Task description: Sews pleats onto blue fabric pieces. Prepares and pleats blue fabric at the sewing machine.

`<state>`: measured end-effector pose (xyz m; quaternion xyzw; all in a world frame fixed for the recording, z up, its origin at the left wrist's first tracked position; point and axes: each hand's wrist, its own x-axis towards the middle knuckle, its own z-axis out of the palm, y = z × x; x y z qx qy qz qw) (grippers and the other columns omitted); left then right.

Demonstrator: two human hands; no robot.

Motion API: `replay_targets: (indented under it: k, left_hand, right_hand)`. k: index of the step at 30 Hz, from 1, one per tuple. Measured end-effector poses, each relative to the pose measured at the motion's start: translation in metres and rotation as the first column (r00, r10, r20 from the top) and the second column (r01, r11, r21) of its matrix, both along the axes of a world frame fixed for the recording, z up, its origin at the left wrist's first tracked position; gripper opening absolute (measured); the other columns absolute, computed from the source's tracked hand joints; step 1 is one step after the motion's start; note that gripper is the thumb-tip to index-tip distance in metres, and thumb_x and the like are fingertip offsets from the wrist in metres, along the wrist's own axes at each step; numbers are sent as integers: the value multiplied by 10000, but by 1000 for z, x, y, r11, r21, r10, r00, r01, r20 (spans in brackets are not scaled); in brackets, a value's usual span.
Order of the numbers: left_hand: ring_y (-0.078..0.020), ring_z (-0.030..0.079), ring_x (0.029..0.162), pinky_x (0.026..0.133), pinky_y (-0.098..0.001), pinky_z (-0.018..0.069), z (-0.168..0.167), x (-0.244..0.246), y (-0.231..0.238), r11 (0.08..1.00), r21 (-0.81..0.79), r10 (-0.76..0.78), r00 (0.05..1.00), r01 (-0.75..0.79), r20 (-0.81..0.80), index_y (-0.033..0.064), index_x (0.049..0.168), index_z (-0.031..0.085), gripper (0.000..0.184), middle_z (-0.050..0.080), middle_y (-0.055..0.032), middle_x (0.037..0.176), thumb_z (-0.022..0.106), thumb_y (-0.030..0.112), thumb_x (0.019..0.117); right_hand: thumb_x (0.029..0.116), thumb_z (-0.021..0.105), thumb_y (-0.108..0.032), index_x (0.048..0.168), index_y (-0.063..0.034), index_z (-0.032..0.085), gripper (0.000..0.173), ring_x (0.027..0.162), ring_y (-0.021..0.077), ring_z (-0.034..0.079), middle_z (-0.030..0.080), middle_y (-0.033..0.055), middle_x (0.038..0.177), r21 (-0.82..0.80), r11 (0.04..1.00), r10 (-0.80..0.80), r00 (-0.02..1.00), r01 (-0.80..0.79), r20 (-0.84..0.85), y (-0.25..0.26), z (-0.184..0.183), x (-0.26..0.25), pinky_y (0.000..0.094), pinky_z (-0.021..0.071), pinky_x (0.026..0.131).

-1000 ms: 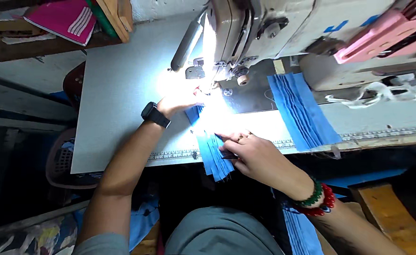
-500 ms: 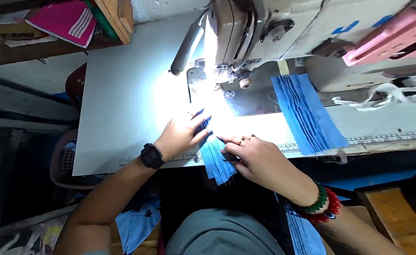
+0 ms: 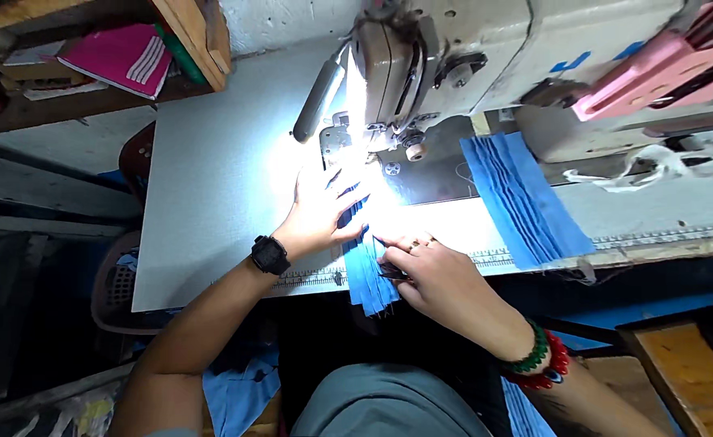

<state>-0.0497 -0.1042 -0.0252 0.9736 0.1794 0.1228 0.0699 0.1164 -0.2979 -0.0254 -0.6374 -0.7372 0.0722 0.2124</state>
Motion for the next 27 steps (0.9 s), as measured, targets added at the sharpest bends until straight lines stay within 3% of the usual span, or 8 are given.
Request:
replay_targets:
  k: [7,14,19,21,22,24,25,27]
  left_hand:
    - [-368,253,1544,1148,-771,28,1,5,23,999,-28,-34,999,33,-21,361,1450,589,554,461,-24,1593,487,606,964]
    - [-378,278,1531,1136,-781,37,-2,6,27,1000,-23,-13,1000,13,5,345,1445,597,587,483,-25,1576,496,627,939]
    - [-392,216,1551,1142,-775,11,3,7,31,999,-42,-1,999,0,-38,356,1456,584,583,456,-17,1597,491,632,951]
    - [-380,208,1558,1143,-771,39,4,7,29,1000,-19,-9,998,8,-54,373,1463,571,531,426,-16,1618,455,597,996]
    - [-388,248,1542,1138,-775,75,6,5,21,999,-27,-30,999,29,-44,340,1437,608,474,444,-44,1605,469,522,1022]
    - [-340,510,1357,1058,-714,315,10,-1,-8,996,-38,-82,996,83,30,244,1258,739,310,613,-77,1407,562,314,1013]
    - [-290,592,1235,997,-655,399,10,-7,-23,992,-46,-118,992,121,52,221,1191,763,265,660,-59,1302,589,259,995]
    - [-241,620,1209,1071,-620,368,7,-19,-48,982,-42,-183,980,186,79,209,1134,779,234,701,-35,1222,593,230,994]
  right_hand:
    - [840,636,-146,1020,-116,743,212,866,317,712,745,99,1081,49,998,-50,998,48,33,9,0,-3,470,565,652]
    - [840,637,-151,1014,-112,742,207,805,313,701,738,105,982,39,998,-50,998,49,39,14,1,-2,471,548,632]
    - [846,633,-143,990,-109,729,176,758,306,684,709,97,877,43,998,-54,998,52,42,18,1,-2,460,526,597]
    - [844,630,-138,974,-108,723,162,730,295,674,689,84,841,57,998,-18,1000,18,10,22,1,4,462,520,581]
    - [848,627,-130,1006,-111,733,191,774,291,686,714,82,926,43,999,10,1000,-9,-22,21,1,8,475,537,617]
    - [857,615,-137,1076,-144,754,260,930,273,709,730,58,1196,10,998,61,995,-60,-84,16,-2,18,494,562,716]
    - [850,604,-142,1068,-164,759,268,983,266,707,721,45,1243,13,997,76,991,-75,-111,12,-6,21,500,560,741]
    - [847,591,-149,1061,-211,761,281,1081,252,678,706,22,1255,17,996,94,985,-92,-148,1,-11,24,494,553,798]
